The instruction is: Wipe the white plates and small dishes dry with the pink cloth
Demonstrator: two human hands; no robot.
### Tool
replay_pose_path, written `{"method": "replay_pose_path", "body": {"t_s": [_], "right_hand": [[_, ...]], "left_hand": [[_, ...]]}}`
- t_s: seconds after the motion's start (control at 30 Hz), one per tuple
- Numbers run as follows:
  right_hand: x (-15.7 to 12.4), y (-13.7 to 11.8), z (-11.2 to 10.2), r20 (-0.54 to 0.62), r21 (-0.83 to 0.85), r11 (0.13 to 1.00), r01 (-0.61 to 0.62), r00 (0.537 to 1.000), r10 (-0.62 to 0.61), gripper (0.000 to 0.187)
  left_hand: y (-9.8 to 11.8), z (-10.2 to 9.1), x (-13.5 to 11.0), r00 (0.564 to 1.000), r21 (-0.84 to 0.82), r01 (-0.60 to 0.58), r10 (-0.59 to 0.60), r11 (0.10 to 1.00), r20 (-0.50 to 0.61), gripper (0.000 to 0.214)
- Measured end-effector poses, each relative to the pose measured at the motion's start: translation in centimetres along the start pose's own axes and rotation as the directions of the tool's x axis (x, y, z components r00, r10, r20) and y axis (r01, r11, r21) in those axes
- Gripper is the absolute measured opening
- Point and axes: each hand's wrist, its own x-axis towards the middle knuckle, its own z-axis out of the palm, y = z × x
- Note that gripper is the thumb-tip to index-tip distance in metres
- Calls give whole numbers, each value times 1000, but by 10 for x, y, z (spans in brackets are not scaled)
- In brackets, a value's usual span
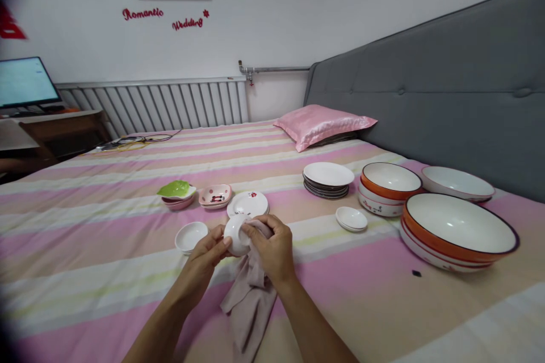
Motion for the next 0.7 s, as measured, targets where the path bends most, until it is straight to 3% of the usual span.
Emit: {"method": "replay_pose_path", "body": {"t_s": [0.23, 0.43, 0.57, 0.7], "right_hand": [[5, 15, -3, -153, 1, 993, -115, 982, 113, 27], [8, 28, -2, -188, 270, 905, -330, 903, 385, 38], [7, 29, -2, -150, 315, 897, -310, 917, 369, 36], [6, 28, -1, -84, 243, 927, -284, 946, 312, 36]], "left_hand": [[2, 0, 2, 998, -30, -13, 11, 999, -66, 19], [6, 0, -1, 999, 11, -15, 15, 1000, -49, 16], [4, 1, -2, 997, 151, -34, 24, 988, 68, 15], [-4, 3, -1, 985, 293, -100, 54, 951, 161, 21]]}}
